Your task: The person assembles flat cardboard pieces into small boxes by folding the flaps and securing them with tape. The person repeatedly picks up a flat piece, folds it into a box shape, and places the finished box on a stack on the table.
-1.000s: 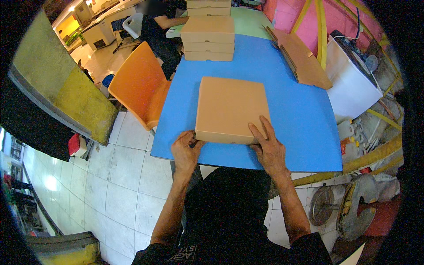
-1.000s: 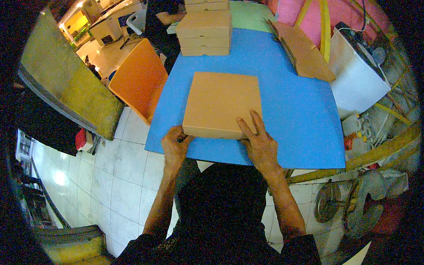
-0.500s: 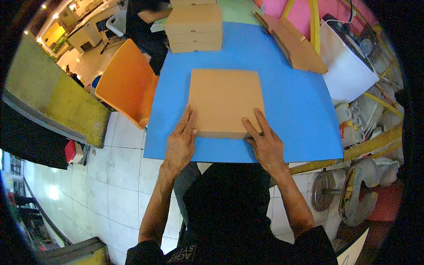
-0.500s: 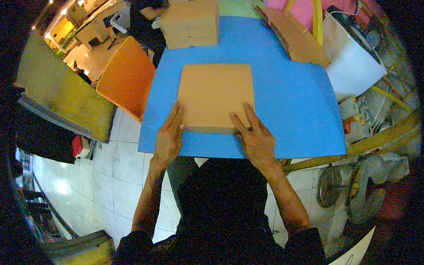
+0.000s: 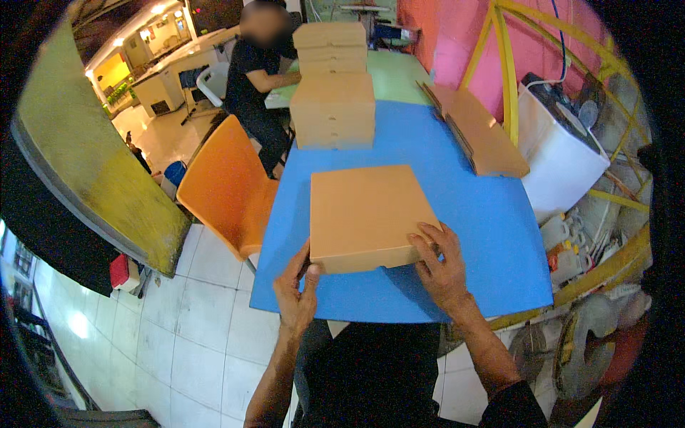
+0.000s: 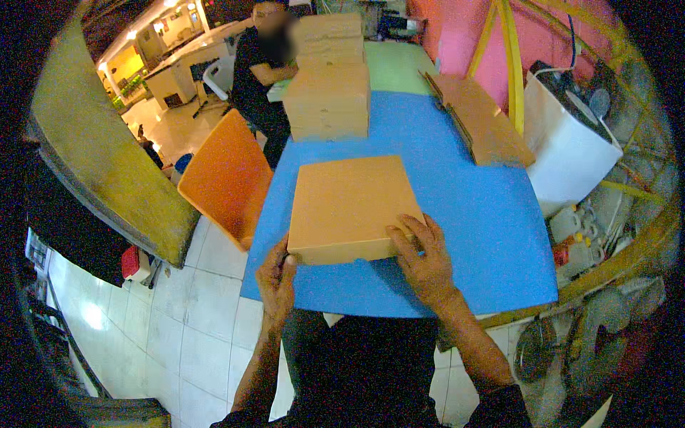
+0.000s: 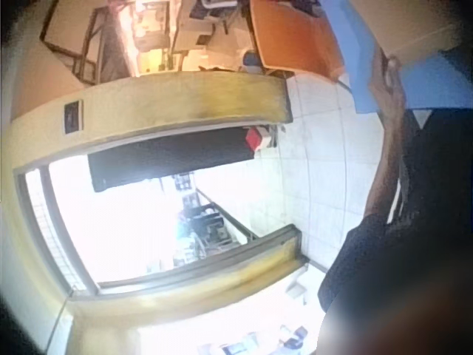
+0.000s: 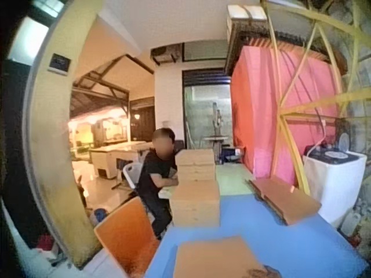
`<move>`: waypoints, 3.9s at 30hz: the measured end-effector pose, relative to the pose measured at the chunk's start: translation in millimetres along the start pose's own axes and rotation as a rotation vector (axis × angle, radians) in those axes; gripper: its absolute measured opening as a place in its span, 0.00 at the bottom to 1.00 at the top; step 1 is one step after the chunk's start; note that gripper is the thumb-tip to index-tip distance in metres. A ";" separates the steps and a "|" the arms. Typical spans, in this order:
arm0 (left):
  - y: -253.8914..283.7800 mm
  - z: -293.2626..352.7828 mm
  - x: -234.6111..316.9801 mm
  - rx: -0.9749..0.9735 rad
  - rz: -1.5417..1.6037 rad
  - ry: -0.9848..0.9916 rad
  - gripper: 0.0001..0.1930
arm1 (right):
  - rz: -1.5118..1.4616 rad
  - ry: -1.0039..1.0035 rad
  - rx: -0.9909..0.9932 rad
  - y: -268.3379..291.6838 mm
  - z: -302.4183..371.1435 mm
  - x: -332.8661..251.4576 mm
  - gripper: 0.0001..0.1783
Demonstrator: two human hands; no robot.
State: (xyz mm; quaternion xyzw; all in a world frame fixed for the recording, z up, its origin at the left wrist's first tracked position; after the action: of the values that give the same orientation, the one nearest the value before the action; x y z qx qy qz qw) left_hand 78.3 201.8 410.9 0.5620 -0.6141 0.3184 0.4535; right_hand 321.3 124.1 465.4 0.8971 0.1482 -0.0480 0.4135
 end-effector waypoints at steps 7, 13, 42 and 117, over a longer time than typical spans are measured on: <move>-4.3 -4.6 -6.1 0.014 -0.372 -0.134 0.33 | 0.147 0.221 0.394 34.1 -107.5 -3.4 0.30; -17.9 9.9 -38.4 -0.042 -0.699 -0.186 0.22 | 0.200 0.195 0.420 -21.0 -231.8 29.6 0.33; -18.9 8.4 -36.5 -0.025 -0.684 -0.150 0.11 | 0.317 -0.715 0.216 -103.4 -170.0 315.3 0.29; 36.3 15.1 -68.5 0.349 0.170 0.032 0.22 | -0.063 -1.019 0.044 179.9 311.6 250.4 0.37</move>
State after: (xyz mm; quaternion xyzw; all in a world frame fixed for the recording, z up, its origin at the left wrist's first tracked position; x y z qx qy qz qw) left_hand 36.9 221.7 346.7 0.5729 -0.5876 0.4660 0.3305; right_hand 625.9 -165.4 340.4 0.7632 -0.0464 -0.4949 0.4128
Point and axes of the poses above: each hand's wrist, its own z-axis away from the middle knuckle, its own y-axis out of the back of the hand, x = y × z, the point moved 10 cm from there along -z, towards the middle knuckle, and after that the axes turned 4 degrees about -y, right-handed, at the moved point
